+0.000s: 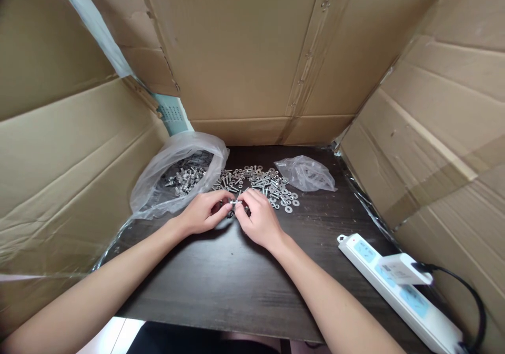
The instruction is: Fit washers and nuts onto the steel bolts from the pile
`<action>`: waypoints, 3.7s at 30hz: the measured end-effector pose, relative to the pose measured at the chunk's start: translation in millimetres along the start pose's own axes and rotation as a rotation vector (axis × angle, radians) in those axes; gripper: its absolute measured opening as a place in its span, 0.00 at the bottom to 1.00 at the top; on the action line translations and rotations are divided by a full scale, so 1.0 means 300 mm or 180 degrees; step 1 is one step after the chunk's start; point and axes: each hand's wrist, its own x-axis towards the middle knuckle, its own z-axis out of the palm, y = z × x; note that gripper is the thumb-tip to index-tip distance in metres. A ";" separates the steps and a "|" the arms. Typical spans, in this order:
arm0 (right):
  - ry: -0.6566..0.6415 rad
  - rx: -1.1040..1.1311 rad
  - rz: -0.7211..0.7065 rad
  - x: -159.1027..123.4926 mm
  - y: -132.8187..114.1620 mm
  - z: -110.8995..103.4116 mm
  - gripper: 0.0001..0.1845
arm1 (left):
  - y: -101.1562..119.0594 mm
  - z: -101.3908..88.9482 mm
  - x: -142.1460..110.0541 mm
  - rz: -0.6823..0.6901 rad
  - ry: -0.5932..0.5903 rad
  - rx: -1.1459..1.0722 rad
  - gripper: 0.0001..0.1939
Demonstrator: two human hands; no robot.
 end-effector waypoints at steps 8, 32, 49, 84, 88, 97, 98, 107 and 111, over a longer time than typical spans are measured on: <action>-0.0061 0.0178 0.0120 -0.005 0.006 0.005 0.09 | -0.006 0.021 -0.004 0.0063 0.0138 -0.0289 0.10; -0.0038 0.0255 0.0071 -0.005 0.010 0.005 0.08 | -0.020 0.023 -0.004 0.0231 0.0455 -0.0160 0.09; -0.0080 0.0257 0.0013 -0.007 0.015 0.009 0.08 | -0.009 0.023 -0.005 0.0255 0.0370 -0.0265 0.10; -0.0269 0.0036 0.0052 -0.002 0.011 0.008 0.10 | -0.008 0.023 -0.006 0.0127 0.0247 -0.0266 0.09; -0.0262 0.0054 0.0003 -0.002 0.010 0.009 0.09 | -0.009 0.024 -0.006 0.0139 0.0260 -0.0266 0.09; -0.0392 -0.0094 0.0114 -0.005 0.021 0.009 0.09 | -0.015 0.025 -0.005 0.0103 0.0241 -0.0169 0.08; -0.0427 -0.0109 0.0119 -0.005 0.023 0.009 0.09 | -0.016 0.025 -0.005 0.0097 0.0233 -0.0164 0.08; -0.0551 -0.0140 0.0182 -0.006 0.024 0.011 0.14 | -0.023 0.027 -0.005 0.0180 0.0202 -0.0150 0.07; -0.0547 -0.0079 0.0202 -0.006 0.021 0.008 0.14 | -0.024 0.026 -0.005 0.0156 0.0209 -0.0154 0.07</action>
